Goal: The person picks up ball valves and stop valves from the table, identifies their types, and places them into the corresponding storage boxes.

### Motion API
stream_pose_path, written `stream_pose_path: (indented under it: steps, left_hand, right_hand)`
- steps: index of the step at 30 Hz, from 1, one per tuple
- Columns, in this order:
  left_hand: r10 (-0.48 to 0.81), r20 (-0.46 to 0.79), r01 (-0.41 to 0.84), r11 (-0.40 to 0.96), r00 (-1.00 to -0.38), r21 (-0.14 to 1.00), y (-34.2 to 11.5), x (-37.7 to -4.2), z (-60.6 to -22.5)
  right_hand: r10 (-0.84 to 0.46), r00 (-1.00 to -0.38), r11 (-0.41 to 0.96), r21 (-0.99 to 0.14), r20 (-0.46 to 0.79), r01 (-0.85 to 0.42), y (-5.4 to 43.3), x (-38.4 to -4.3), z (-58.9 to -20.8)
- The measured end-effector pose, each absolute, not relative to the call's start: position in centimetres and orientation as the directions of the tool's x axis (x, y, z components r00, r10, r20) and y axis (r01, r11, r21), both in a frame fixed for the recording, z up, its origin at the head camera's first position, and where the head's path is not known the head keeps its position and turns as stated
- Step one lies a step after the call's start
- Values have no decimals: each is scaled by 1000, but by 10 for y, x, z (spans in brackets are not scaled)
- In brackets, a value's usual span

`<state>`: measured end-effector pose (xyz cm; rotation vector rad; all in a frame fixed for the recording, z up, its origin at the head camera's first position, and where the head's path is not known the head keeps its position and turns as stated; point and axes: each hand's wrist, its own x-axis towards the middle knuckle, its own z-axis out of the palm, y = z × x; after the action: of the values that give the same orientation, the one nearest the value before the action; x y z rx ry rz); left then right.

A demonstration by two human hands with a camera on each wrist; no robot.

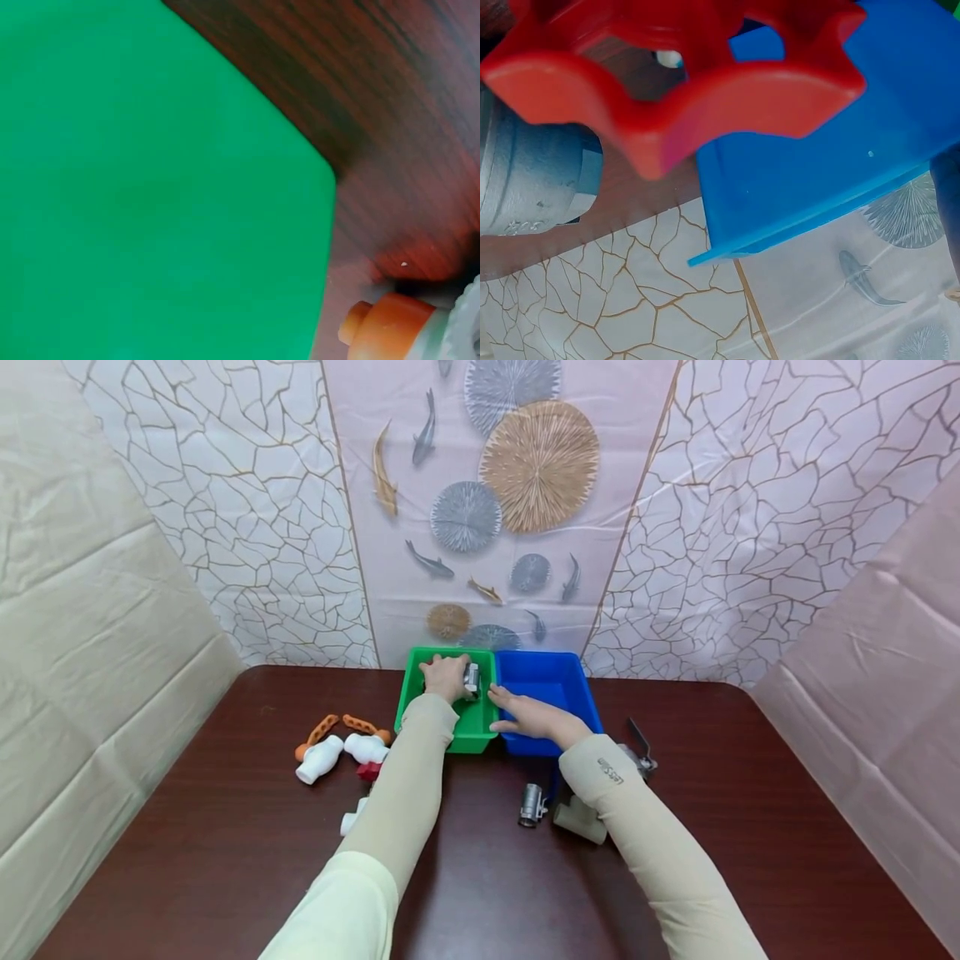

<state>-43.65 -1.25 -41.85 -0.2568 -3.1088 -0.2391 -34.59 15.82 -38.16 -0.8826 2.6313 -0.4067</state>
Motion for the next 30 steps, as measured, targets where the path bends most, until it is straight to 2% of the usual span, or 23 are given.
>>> stream_pose_path:
  steps: [11,20,30]
  left_hand:
    - [153,11,153,979,-988,137,-8,-435,-424]
    - [146,-16,141,974,-989,179,-1,-434,-416]
    - [146,-15,142,978,-989,153,1,-430,-416]
  right_hand:
    - [-626,-747,762,-383,-225,-523,157,-342,-383]
    - [-615,-758,768,-384,-219,-513,160,-347,-380]
    - [-615,-757,767,-390,-221,-509,159,-348,-383]
